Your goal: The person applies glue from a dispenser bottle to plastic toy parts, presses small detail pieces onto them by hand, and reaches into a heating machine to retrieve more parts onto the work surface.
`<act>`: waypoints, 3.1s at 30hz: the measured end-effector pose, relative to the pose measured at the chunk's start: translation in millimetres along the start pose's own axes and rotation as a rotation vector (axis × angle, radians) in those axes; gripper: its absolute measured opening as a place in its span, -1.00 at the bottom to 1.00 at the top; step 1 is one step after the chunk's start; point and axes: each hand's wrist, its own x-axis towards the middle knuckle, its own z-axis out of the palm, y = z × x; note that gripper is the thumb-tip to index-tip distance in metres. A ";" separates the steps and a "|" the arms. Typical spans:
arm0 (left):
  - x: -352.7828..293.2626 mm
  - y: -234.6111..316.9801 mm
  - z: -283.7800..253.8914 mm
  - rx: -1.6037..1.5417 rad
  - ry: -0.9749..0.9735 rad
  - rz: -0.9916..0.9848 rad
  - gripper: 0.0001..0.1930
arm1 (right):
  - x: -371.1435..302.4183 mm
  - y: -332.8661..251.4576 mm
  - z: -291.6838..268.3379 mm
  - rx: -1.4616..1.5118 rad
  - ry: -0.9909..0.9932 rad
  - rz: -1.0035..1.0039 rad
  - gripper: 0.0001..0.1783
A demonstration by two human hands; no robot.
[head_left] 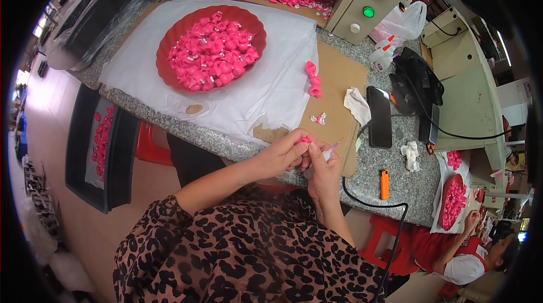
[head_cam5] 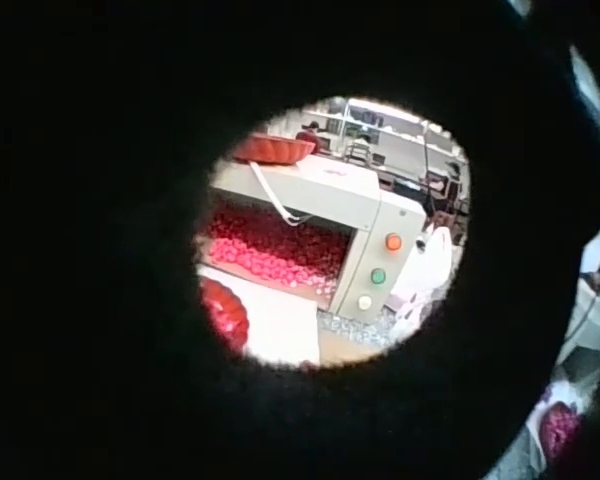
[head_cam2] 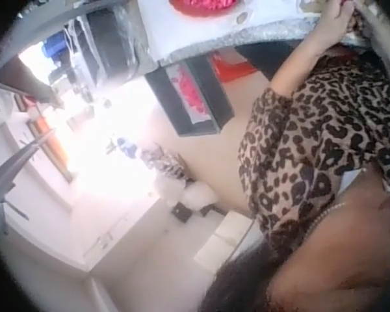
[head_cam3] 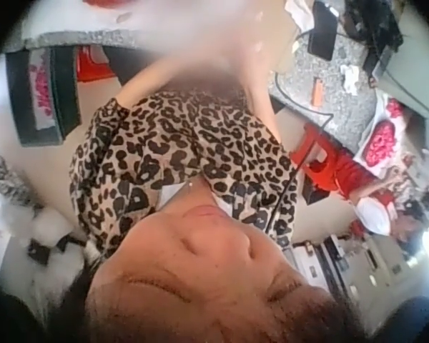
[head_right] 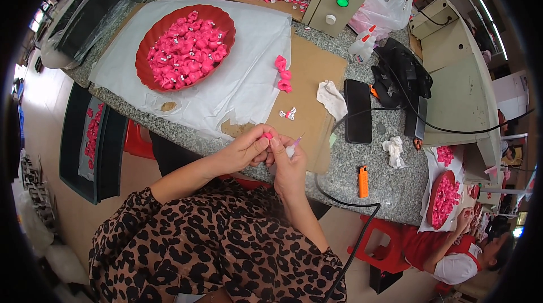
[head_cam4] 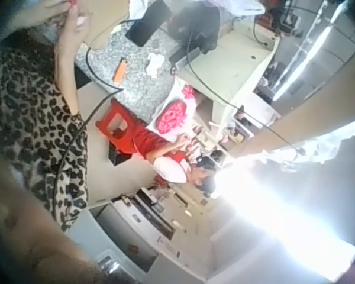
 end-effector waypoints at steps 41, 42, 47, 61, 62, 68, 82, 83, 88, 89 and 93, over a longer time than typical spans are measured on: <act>-8.4 -1.7 -11.9 -0.373 0.011 -0.150 -0.65 | -1.4 -13.1 -5.7 0.215 0.019 0.192 -0.70; -9.0 -0.9 -12.0 -0.367 0.011 -0.152 -0.65 | -1.2 -15.6 -9.3 0.229 0.037 0.203 -0.68; -11.0 4.1 -11.9 -0.479 -0.033 -0.147 -0.61 | -1.9 -19.9 -19.1 0.290 0.068 0.231 -0.66; 0.9 105.8 -102.4 1.608 1.060 0.293 -0.65 | 0.7 -19.1 -30.8 0.157 -0.020 0.114 -0.59; 11.2 100.8 -95.4 1.577 0.922 0.399 -0.65 | 1.8 -18.8 -32.0 0.160 -0.014 0.111 -0.59; 72.4 57.0 -34.0 1.349 0.567 0.090 -0.62 | 0.1 -24.0 -31.6 0.213 0.007 0.047 -0.67; 55.4 42.0 -43.8 0.441 0.408 0.072 -0.71 | 1.2 -19.3 -43.6 0.267 0.002 -0.028 -0.71; 45.8 39.7 -42.3 0.437 0.402 0.068 -0.71 | 2.0 -17.2 -44.4 0.265 0.010 -0.029 -0.71; 2.7 18.4 -36.4 -0.370 0.215 0.023 -0.67 | 3.4 -16.6 -29.5 0.280 0.113 -0.083 -0.67; -1.4 15.2 -34.4 -0.430 0.212 0.038 -0.65 | 4.0 -15.6 -28.6 0.276 0.113 -0.079 -0.67; -4.7 12.9 -30.9 -0.422 0.229 0.093 -0.62 | 4.2 -15.0 -24.9 0.315 0.081 -0.174 -0.73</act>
